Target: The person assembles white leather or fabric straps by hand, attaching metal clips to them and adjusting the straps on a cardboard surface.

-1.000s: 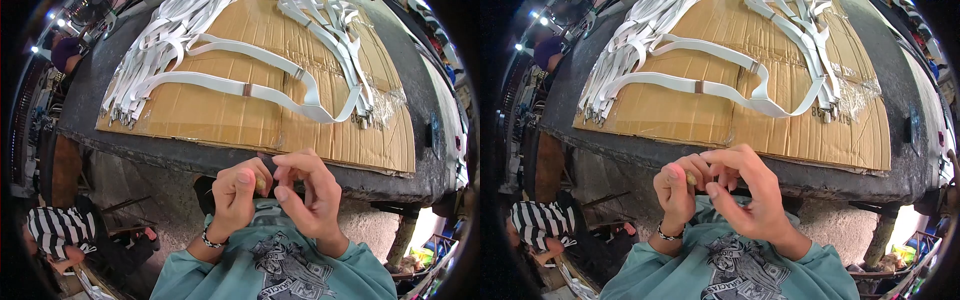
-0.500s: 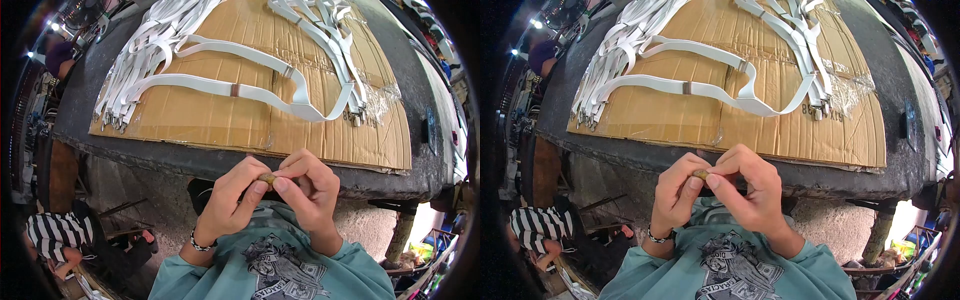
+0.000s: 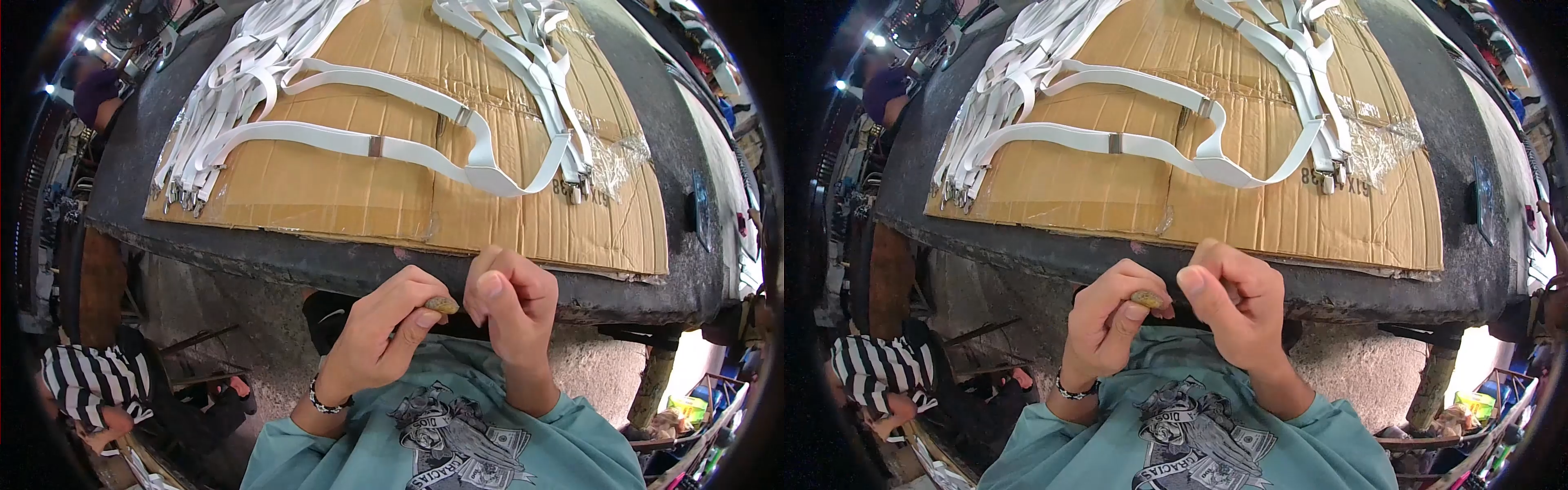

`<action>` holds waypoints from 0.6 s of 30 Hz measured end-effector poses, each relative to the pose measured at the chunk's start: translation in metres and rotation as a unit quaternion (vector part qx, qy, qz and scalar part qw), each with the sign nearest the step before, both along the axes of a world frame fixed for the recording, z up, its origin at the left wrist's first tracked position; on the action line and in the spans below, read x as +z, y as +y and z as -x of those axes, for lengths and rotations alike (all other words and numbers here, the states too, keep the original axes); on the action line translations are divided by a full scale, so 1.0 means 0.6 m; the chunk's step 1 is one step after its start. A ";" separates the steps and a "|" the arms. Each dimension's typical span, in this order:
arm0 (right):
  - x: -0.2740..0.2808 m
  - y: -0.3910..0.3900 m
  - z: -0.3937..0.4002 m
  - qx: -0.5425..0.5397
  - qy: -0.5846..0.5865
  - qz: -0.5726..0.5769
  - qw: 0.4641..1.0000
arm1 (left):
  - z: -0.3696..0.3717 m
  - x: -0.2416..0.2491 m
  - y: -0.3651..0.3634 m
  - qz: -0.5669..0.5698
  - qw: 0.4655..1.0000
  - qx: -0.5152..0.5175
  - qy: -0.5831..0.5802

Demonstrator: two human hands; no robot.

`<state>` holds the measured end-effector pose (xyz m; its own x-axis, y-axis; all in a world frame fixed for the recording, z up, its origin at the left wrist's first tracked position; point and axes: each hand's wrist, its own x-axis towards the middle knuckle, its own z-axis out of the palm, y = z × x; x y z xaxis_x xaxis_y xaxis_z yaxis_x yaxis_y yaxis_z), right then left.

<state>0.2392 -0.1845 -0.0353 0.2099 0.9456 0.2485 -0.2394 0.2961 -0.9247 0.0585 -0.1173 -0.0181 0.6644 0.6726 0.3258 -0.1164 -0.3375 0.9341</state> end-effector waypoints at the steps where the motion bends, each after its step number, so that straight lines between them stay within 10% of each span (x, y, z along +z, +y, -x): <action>1: 0.010 0.002 0.005 -0.019 0.011 0.002 1.000 | 0.000 0.000 0.001 -0.006 1.000 0.000 0.002; 10: 0.030 0.012 0.006 0.006 -0.134 0.007 0.991 | 0.004 0.003 0.002 -0.027 0.998 0.017 0.049; 18: 0.029 -0.001 0.009 0.020 0.120 0.131 0.984 | -0.003 -0.003 0.000 0.108 0.993 -0.044 0.002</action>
<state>0.2339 -0.1851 -0.0180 0.1936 0.9794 -0.0574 -0.4662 0.0403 -0.8838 0.0604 -0.1171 -0.0198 0.7252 0.6652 0.1778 -0.1327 -0.1184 0.9841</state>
